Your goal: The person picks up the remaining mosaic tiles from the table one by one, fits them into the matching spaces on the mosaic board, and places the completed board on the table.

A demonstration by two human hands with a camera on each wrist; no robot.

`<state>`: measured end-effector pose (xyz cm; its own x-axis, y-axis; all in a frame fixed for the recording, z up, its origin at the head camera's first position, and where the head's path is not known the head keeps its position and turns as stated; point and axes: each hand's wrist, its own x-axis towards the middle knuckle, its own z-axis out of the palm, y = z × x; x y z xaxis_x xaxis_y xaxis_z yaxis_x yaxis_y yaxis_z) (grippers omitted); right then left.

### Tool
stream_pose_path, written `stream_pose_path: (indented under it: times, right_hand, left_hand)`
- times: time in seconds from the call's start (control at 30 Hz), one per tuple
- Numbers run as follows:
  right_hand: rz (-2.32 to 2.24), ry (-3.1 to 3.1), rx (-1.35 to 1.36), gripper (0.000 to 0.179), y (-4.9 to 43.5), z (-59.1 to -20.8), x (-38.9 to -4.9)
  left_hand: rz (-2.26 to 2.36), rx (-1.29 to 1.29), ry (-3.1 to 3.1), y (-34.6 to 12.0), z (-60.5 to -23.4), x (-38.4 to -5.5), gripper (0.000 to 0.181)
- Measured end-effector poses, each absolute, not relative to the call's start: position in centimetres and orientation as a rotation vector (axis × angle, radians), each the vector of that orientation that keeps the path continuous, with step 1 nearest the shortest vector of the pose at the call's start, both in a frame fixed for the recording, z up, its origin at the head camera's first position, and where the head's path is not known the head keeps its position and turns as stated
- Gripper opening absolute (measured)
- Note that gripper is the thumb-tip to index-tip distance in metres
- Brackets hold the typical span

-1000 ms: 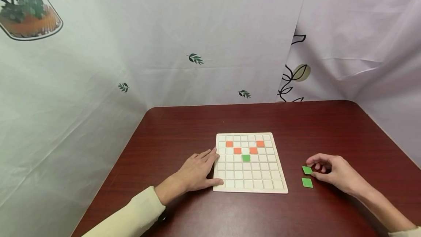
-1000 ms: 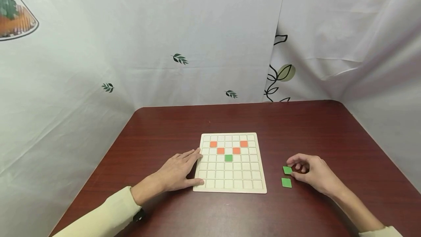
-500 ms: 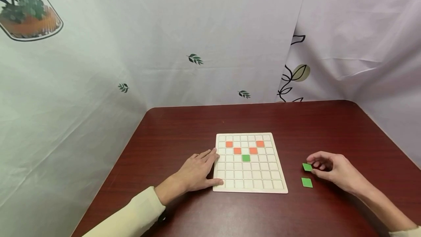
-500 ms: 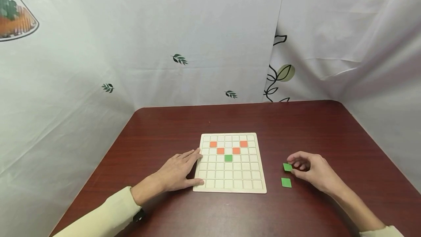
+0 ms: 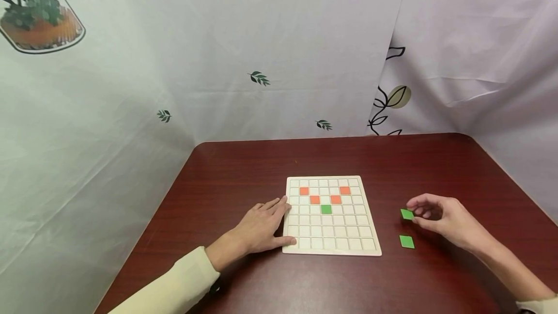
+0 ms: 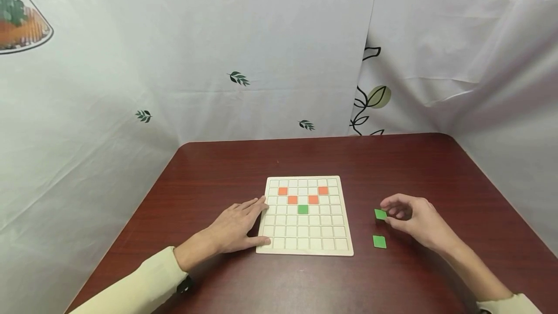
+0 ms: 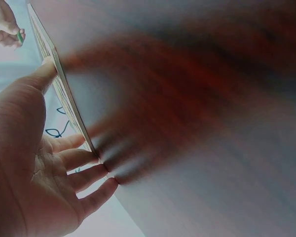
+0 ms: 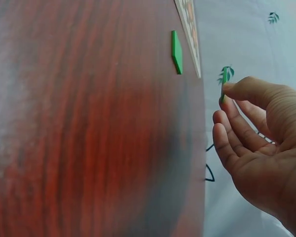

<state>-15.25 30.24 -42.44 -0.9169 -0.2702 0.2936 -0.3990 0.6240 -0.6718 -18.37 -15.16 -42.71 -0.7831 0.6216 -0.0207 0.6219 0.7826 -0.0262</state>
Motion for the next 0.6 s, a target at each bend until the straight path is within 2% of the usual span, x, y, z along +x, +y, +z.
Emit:
stream_pose_path:
  times: [0.6]
  right_hand:
    - [1.211, -2.667, 0.55, 0.028, 28.6, -41.4, -16.4]
  left_hand:
    - [-0.047, 1.013, 2.945, -15.2, -42.8, -18.4, 0.092]
